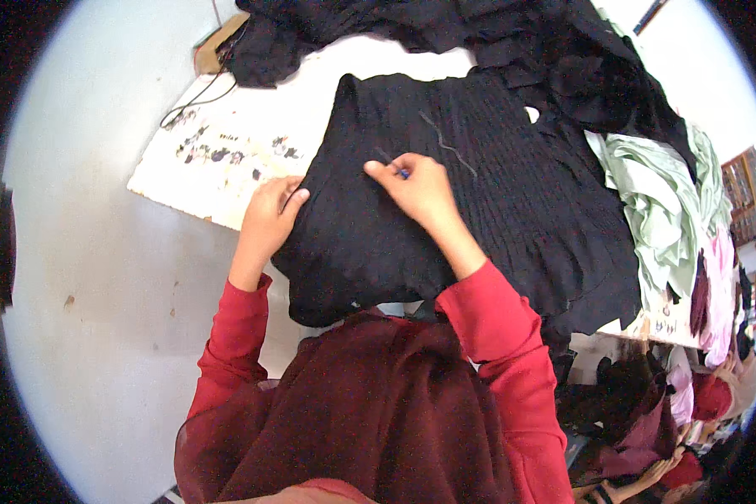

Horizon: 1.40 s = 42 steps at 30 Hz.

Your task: The person uses a small blade to trim loose threads from a black garment laid on a table. They repeatedly pick at and cut visible threads along the seams and edges, occasionally repositioning the fabric to access different areas.

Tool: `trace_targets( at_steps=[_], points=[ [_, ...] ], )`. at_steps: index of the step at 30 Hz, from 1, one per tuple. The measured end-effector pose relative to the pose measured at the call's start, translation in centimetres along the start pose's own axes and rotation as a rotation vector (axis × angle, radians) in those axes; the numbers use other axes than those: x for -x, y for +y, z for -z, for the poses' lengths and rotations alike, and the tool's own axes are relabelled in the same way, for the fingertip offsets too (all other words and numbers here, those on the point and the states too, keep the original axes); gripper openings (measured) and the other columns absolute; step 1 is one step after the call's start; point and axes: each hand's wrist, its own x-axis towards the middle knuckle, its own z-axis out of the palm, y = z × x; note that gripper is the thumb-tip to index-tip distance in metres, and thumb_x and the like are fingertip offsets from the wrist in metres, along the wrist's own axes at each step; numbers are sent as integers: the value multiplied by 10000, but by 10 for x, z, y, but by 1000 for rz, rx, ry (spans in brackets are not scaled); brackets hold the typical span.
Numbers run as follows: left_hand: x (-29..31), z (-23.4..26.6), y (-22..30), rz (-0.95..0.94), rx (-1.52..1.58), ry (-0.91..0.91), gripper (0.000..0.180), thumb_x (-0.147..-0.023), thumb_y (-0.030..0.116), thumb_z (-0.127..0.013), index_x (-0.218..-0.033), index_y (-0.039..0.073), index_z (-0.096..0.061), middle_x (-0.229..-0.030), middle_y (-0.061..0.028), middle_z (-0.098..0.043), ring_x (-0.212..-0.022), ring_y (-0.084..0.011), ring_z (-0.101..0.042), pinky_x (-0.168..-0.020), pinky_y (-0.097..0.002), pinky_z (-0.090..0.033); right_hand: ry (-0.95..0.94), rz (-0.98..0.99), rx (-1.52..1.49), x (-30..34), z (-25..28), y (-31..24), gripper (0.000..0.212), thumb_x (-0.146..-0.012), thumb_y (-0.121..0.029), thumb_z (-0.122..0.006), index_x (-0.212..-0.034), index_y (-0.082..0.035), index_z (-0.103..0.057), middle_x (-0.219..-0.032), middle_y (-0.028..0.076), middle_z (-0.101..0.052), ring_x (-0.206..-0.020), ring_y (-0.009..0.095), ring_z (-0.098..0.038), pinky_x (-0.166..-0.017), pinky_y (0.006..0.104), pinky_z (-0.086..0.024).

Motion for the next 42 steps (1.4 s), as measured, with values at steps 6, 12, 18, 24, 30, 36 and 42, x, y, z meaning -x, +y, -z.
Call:
trace_targets(
  at_steps=[6, 12, 18, 24, 30, 36, 42],
  points=[
    [-1, -16, 20, 102, 552, -124, 275, -945, 102, -624, -1194, -13, -593, -1036, -125, -677, -962, -193, -639, -859, -307, -494, 73, 9, 33, -8, -26, -5, 612, -734, -551, -788, -865, 41, -706, -794, 230, -706, -787, 323, -722, -757, 405, -549],
    [-6, -13, 15, 405, 979, -204, 294, -1040, 190, -503, -1279, 22, -530, -1188, -66, -589, -1096, -130, -561, -965, -276, -437, -141, 67, -352, -12, -10, -13, 311, -844, -292, -751, -842, 2, -650, -696, 56, -618, -558, 147, -547, -531, 309, -427],
    [-50, 20, 76, 494, 1340, -433, 485, -1016, 162, -513, -1431, -66, -411, -1429, -191, -497, -1331, -297, -470, -1129, -368, -362, -522, 110, -1072, 14, 66, -123, 185, -949, -243, -636, -848, -114, -549, -554, -86, -404, -395, 21, -300, -370, 222, -186],
    [-102, -21, 108, 422, 1260, -405, 590, -972, 290, -576, -1412, -78, -436, -1421, -229, -492, -1350, -312, -447, -1143, -384, -327, -622, 265, -1287, 6, 96, -179, 329, -959, -301, -575, -675, -140, -534, -460, -85, -374, -337, 57, -289, -358, 246, -217],
    [-156, 27, 99, 177, 566, 234, 710, -928, 417, -639, -1392, -90, -462, -1414, -266, -487, -1369, -326, -424, -1156, -401, -292, 437, 455, -755, -6, 210, -164, 330, -868, -347, -721, -1021, -57, -685, -719, 10, -680, -596, 162, -608, -621, 293, -467],
    [-187, 136, 206, -448, 105, 510, 844, -856, 563, -686, -1373, -79, -503, -1231, -294, -617, -1180, -353, -615, -1032, -405, -452, 850, 557, 62, 5, 321, -60, 254, -957, -254, -626, -973, -1, -624, -781, 32, -612, -686, 123, -512, -643, 286, -428],
    [-193, 203, 273, -685, -257, 485, 584, -898, 505, -668, -1216, 15, -652, -1056, -189, -711, -978, -241, -693, -895, -342, -505, 751, 627, -185, -6, 329, -44, 170, -951, -112, -644, -1091, -52, -569, -818, 1, -644, -739, 54, -567, -664, 217, -453]
  ],
)
